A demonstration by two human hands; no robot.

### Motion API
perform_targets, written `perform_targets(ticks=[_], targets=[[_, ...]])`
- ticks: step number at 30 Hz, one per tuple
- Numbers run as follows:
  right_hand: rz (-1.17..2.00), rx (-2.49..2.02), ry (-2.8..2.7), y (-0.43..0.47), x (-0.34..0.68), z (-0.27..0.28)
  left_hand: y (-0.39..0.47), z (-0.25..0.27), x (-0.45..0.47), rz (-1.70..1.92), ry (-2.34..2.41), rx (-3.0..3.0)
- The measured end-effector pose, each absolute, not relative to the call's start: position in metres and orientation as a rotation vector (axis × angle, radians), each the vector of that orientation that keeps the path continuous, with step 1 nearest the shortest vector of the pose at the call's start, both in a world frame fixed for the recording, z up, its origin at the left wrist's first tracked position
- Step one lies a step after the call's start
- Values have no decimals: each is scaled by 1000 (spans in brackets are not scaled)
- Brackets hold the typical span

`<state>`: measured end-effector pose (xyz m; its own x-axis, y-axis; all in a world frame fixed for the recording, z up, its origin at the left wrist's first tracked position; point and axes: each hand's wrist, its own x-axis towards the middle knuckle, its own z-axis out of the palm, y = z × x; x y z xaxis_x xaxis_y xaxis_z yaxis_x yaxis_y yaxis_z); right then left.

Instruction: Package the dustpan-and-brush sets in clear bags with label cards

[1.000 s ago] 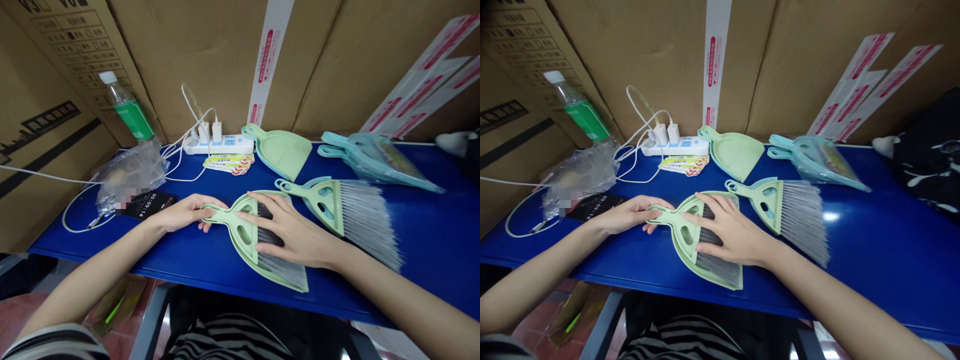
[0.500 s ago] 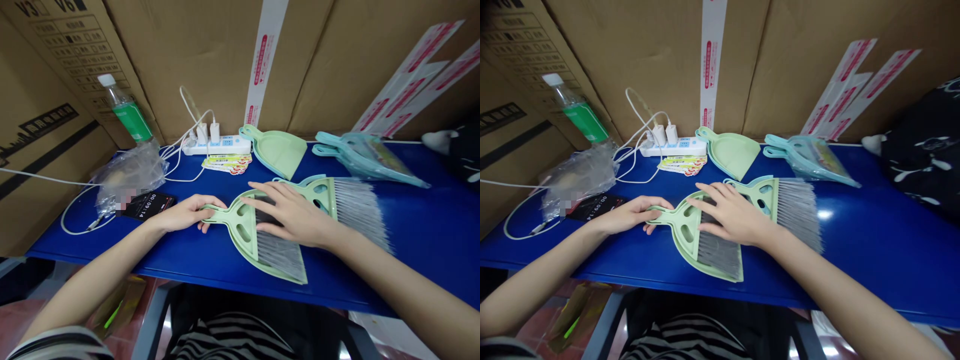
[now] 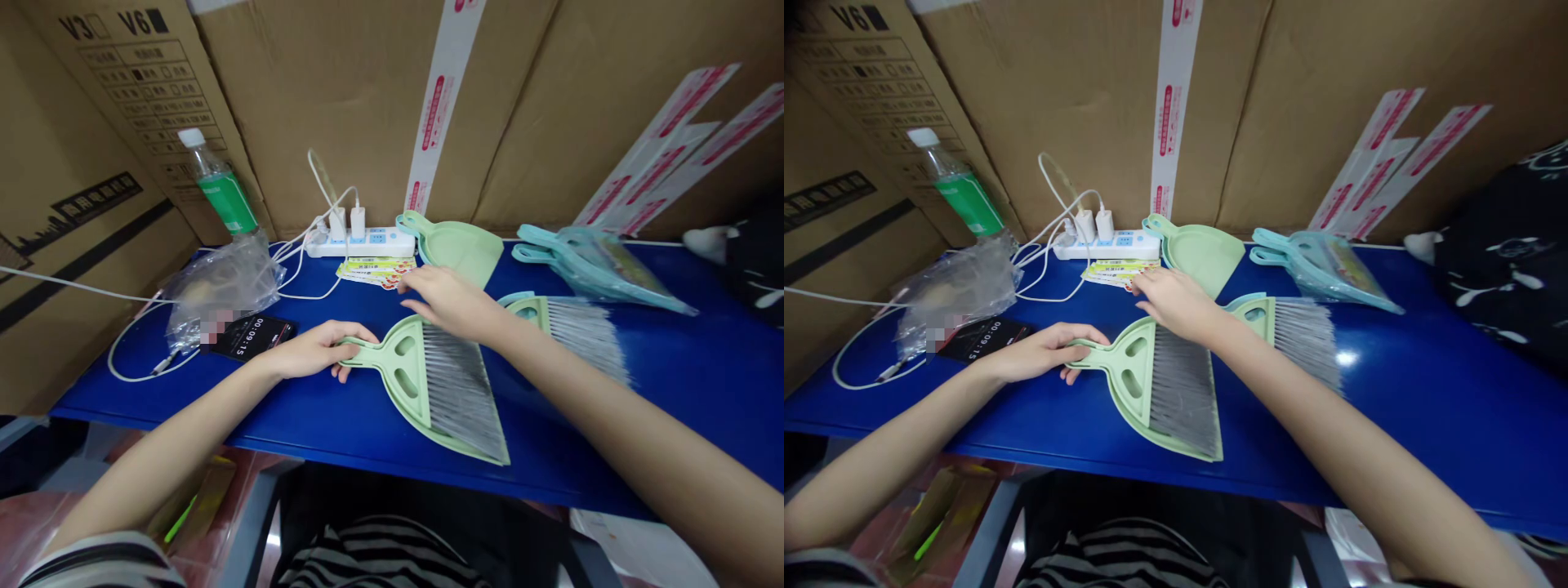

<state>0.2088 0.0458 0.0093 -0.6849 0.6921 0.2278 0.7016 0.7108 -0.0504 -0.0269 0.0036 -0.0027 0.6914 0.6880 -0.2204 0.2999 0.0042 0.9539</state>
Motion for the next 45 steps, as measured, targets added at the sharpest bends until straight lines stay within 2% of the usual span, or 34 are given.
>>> perform_targets(ticks=[3,11,27,45], targets=[[55,-1348,-2642,55,198,14,4,-3,-27,370,808,1597],[16,-1571,-2642,68,184,13,4,-5,-27,371,801,1597],[68,-1809,-2629,65,189,24,5,-3,-26,346,828,1570],[81,-1817,-2682,66,191,24,5,-5,-28,326,840,1576]])
